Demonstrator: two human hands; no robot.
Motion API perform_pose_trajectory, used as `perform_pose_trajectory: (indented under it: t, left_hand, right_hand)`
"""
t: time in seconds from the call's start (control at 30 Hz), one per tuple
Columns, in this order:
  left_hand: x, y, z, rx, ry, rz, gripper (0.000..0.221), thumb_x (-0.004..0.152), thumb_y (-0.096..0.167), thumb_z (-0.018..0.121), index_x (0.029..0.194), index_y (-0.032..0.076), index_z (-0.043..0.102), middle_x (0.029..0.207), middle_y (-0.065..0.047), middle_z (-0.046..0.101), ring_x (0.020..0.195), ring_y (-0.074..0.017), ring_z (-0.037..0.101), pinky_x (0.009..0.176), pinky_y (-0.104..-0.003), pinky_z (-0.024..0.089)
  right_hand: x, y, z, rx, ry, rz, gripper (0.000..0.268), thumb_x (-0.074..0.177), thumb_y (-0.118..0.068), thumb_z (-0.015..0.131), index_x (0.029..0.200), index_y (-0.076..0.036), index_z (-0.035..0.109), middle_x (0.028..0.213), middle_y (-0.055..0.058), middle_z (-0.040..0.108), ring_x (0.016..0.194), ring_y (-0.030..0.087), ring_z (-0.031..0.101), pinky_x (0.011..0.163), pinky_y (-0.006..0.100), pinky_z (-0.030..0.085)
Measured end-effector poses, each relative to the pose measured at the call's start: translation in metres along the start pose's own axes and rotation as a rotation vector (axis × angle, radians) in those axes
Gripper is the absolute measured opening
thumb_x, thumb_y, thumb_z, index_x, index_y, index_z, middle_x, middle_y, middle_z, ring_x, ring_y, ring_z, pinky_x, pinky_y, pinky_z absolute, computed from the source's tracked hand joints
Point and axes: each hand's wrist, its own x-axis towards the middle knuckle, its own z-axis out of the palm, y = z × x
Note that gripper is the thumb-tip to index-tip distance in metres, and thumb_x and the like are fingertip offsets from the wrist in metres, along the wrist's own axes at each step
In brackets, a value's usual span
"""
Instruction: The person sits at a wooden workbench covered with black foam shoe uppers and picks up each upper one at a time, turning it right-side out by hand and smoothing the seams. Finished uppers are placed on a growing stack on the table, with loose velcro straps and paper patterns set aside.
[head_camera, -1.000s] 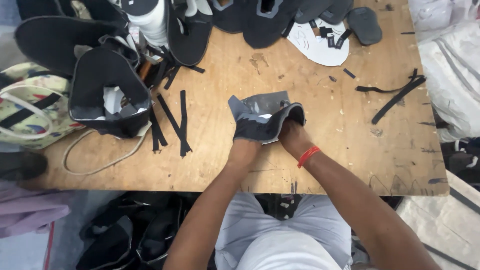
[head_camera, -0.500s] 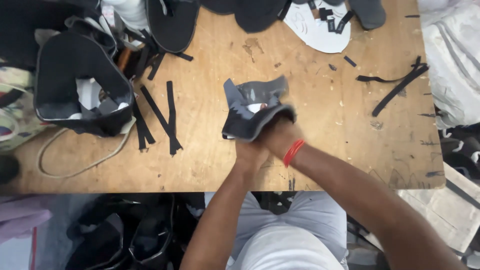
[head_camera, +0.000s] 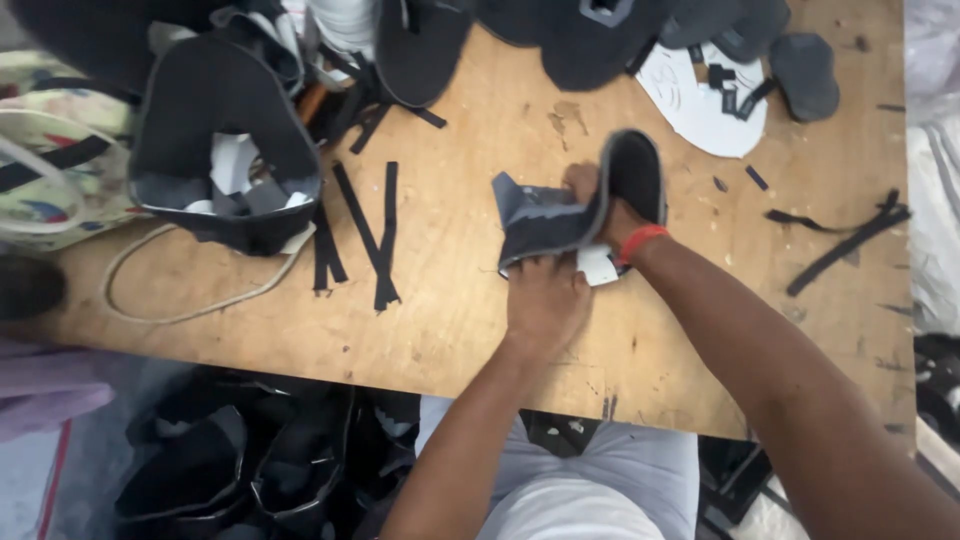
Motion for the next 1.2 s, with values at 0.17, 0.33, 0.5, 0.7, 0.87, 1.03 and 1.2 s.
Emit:
perform_pose_trajectory:
  t: [0.17,0.33,0.5,0.7,0.87,1.03,1.2]
  left_hand:
    - [-0.001,-0.003,-0.010,0.041,0.069,0.039,0.052,0.087,0.033,0.054,0.128,0.003,0.066,0.139,-0.021,0.055,0.128,-0.0416,0.048,0.107,-0.060,0.031]
    - [-0.013,0.010,-0.054,-0.536,0.398,0.071,0.037,0.081,0.016,0.066,0.116,0.005,0.069,0.118,-0.019,0.070,0.116,-0.0376,0.062,0.106,-0.045,0.046]
    - [-0.016,0.032,-0.084,-0.510,0.456,0.281,0.029,0.089,0.013,0.065,0.118,0.008,0.068,0.119,-0.015,0.070,0.121,-0.0325,0.064,0.110,-0.044,0.049]
    - [-0.020,0.045,-0.088,-0.248,0.411,0.271,0.037,0.085,0.026,0.075,0.111,0.005,0.060,0.106,-0.014,0.069,0.110,-0.0318,0.064,0.099,-0.042,0.050]
    - [-0.020,0.025,-0.041,-0.641,0.284,-0.001,0.046,0.092,0.023,0.066,0.133,0.003,0.060,0.118,-0.013,0.069,0.112,-0.0269,0.066,0.102,-0.039,0.052]
    - [-0.017,0.004,-0.069,-0.262,0.371,0.611,0.043,0.079,0.021,0.070,0.122,0.018,0.066,0.126,-0.018,0.067,0.121,-0.0425,0.059,0.109,-0.055,0.042]
    - [-0.015,0.014,-0.105,-0.197,0.197,0.678,0.039,0.086,0.017,0.069,0.124,0.024,0.070,0.123,-0.016,0.068,0.121,-0.0435,0.058,0.112,-0.051,0.043]
  right_hand:
    - [-0.029,0.017,0.025,-0.152,-0.235,-0.153,0.029,0.091,-0.021,0.064,0.108,0.002,0.062,0.109,0.029,0.065,0.096,0.042,0.069,0.086,0.047,0.053]
    - [-0.065,-0.032,0.023,-0.034,-0.531,0.100,0.029,0.100,-0.024,0.052,0.113,-0.008,0.072,0.121,0.019,0.070,0.113,0.034,0.069,0.097,0.044,0.055]
    - [-0.098,-0.113,-0.070,-0.305,-0.232,0.029,0.041,0.093,-0.028,0.057,0.129,-0.009,0.059,0.135,0.013,0.060,0.130,0.030,0.055,0.105,0.051,0.043]
    - [-0.141,-0.084,-0.008,-0.246,0.060,-0.023,0.053,0.093,-0.026,0.058,0.140,-0.003,0.054,0.144,0.018,0.056,0.137,0.032,0.051,0.112,0.054,0.036]
    - [-0.147,-0.077,0.009,-0.472,0.129,-0.072,0.058,0.090,-0.027,0.059,0.141,0.001,0.052,0.148,0.021,0.054,0.141,0.038,0.048,0.118,0.057,0.031]
    - [-0.141,-0.059,0.017,-0.616,0.049,-0.163,0.054,0.091,-0.021,0.056,0.141,-0.002,0.052,0.153,0.019,0.049,0.145,0.033,0.044,0.116,0.058,0.032]
    - [-0.138,-0.043,0.013,-0.500,0.065,-0.247,0.059,0.091,-0.023,0.057,0.145,0.000,0.052,0.153,0.020,0.050,0.141,0.034,0.047,0.113,0.058,0.035]
